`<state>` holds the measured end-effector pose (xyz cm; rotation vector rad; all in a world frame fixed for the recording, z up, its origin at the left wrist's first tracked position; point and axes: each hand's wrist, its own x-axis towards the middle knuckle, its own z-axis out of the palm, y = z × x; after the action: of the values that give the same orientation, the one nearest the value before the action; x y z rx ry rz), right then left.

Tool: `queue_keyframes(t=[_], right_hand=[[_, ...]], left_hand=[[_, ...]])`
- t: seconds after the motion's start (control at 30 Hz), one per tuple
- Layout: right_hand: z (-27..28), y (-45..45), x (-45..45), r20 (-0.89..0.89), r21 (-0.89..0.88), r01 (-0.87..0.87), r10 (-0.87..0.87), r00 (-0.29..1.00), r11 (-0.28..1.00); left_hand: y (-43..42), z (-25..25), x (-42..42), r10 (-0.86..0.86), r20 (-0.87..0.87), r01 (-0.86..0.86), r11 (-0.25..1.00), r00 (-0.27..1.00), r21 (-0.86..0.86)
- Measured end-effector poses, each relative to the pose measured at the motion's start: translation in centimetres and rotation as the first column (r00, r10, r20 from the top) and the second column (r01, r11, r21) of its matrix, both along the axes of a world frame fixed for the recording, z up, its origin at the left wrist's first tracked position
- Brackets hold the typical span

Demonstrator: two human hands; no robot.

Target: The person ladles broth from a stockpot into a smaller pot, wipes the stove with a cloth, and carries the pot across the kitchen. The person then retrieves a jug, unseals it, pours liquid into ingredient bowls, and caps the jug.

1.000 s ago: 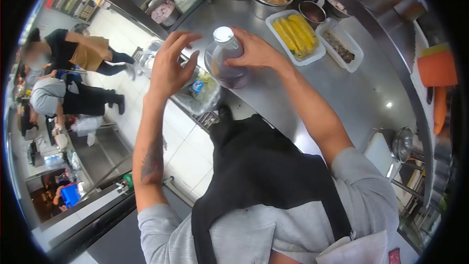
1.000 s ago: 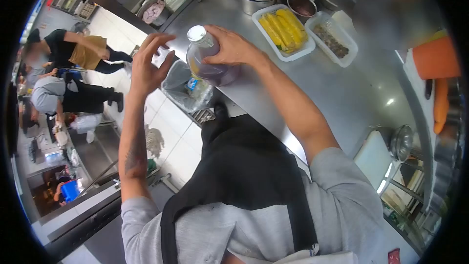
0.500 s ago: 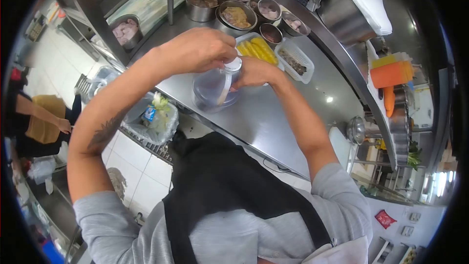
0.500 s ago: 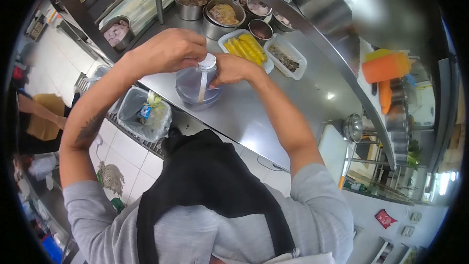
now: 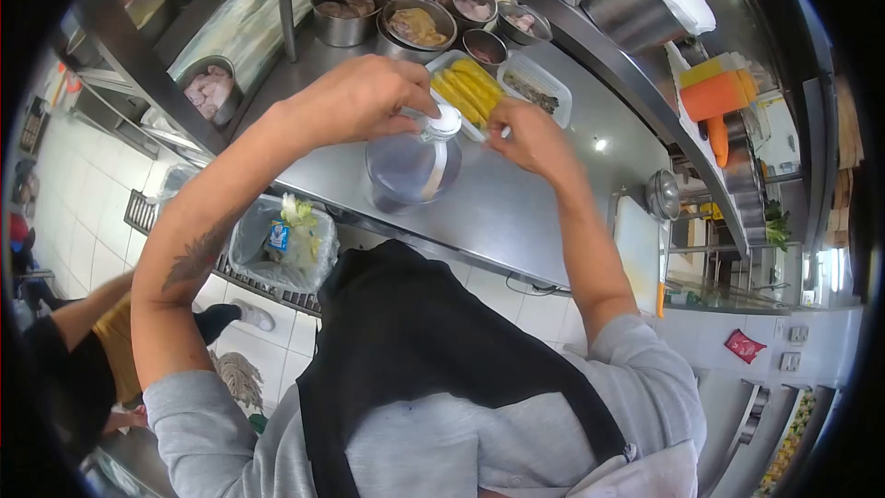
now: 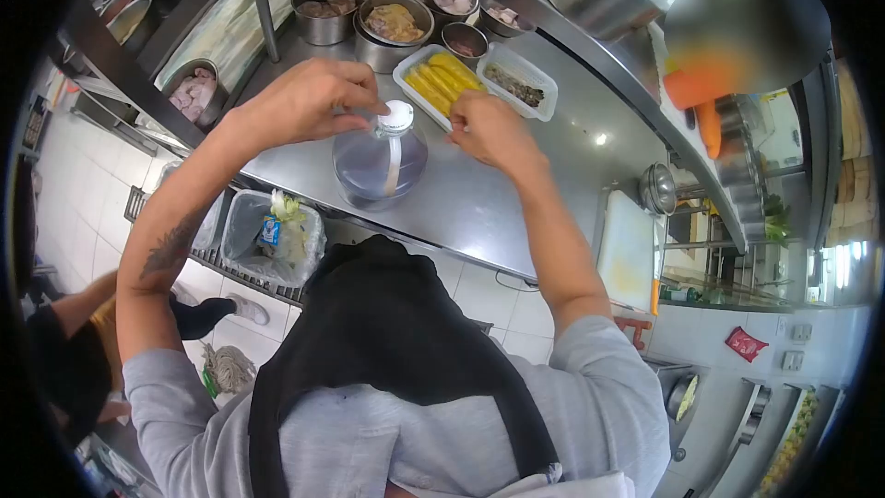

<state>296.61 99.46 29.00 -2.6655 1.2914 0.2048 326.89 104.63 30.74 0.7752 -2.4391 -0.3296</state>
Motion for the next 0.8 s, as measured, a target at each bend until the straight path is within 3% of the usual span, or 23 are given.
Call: queue_keyframes(t=[0.07, 0.13, 0.17, 0.23, 0.37, 0.43, 0.5, 0.57, 0.63, 0.67, 0.7, 0.73, 0.8], right_hand=[[0.7, 1.0, -0.6, 0.055, -0.056, -0.041, 0.044, 0.998, 0.998], [3.3, 3.3, 1.1, 0.445, 0.129, 0.061, -0.113, 0.888, 0.99], [3.3, 3.9, 1.7, 0.442, 0.131, 0.069, -0.121, 0.889, 0.989], [2.6, 4.8, 3.0, 0.66, 0.042, -0.051, 0.01, 0.751, 0.998], [-0.1, 4.9, 5.0, 0.749, 0.067, -0.06, -0.011, 0.662, 0.996], [-0.2, 5.3, 5.6, 0.77, 0.11, 0.025, -0.101, 0.63, 0.994], [-1.2, 5.4, 5.7, 0.798, 0.071, 0.017, -0.068, 0.599, 0.997], [-2.3, 5.6, 6.1, 0.829, 0.026, 0.011, -0.027, 0.558, 1.0], [-2.9, 5.7, 6.3, 0.855, -0.077, 0.091, 0.019, 0.519, 0.993], [-2.7, 5.9, 6.1, 0.853, -0.076, 0.098, 0.014, 0.521, 0.992], [-2.3, 6.1, 6.1, 0.814, -0.207, 0.108, 0.11, 0.57, 0.972], [-1.9, 6.3, 6.2, 0.758, -0.333, 0.103, 0.201, 0.62, 0.937], [-1.4, 7.3, 7.1, 0.77, -0.265, 0.154, 0.113, 0.628, 0.952]], left_hand=[[-0.3, -0.9, -0.2, -0.011, -0.04, 0.01, 1.0, 0.999, -0.028], [-0.3, -1.5, -0.8, -0.028, -0.084, 0.024, 0.998, 0.996, -0.053], [-0.2, -1.6, -0.9, -0.023, -0.062, 0.013, 0.989, 0.998, -0.146], [0.1, -1.7, -1.4, -0.024, -0.041, 0.014, 0.972, 0.999, -0.233], [1.1, -1.9, -2.4, 0.056, -0.044, -0.066, 0.962, 0.997, -0.266], [2.0, -2.6, -3.0, 0.079, -0.072, -0.094, 0.966, 0.994, -0.241], [3.2, -4.1, -3.8, 0.227, -0.263, -0.252, 0.965, 0.938, -0.067], [6.0, -6.8, -5.1, 0.325, -0.259, -0.319, 0.945, 0.91, 0.065], [8.8, -9.8, -7.5, 0.39, -0.486, -0.317, 0.92, 0.782, 0.229], [9.4, -10.9, -7.7, 0.486, -0.5, -0.361, 0.872, 0.717, 0.33], [9.6, -11.1, -7.8, 0.579, -0.504, -0.397, 0.812, 0.641, 0.428], [9.6, -11.3, -8.0, 0.581, -0.509, -0.394, 0.811, 0.636, 0.433], [9.6, -11.0, -8.8, 0.616, -0.587, -0.461, 0.786, 0.525, 0.412]])
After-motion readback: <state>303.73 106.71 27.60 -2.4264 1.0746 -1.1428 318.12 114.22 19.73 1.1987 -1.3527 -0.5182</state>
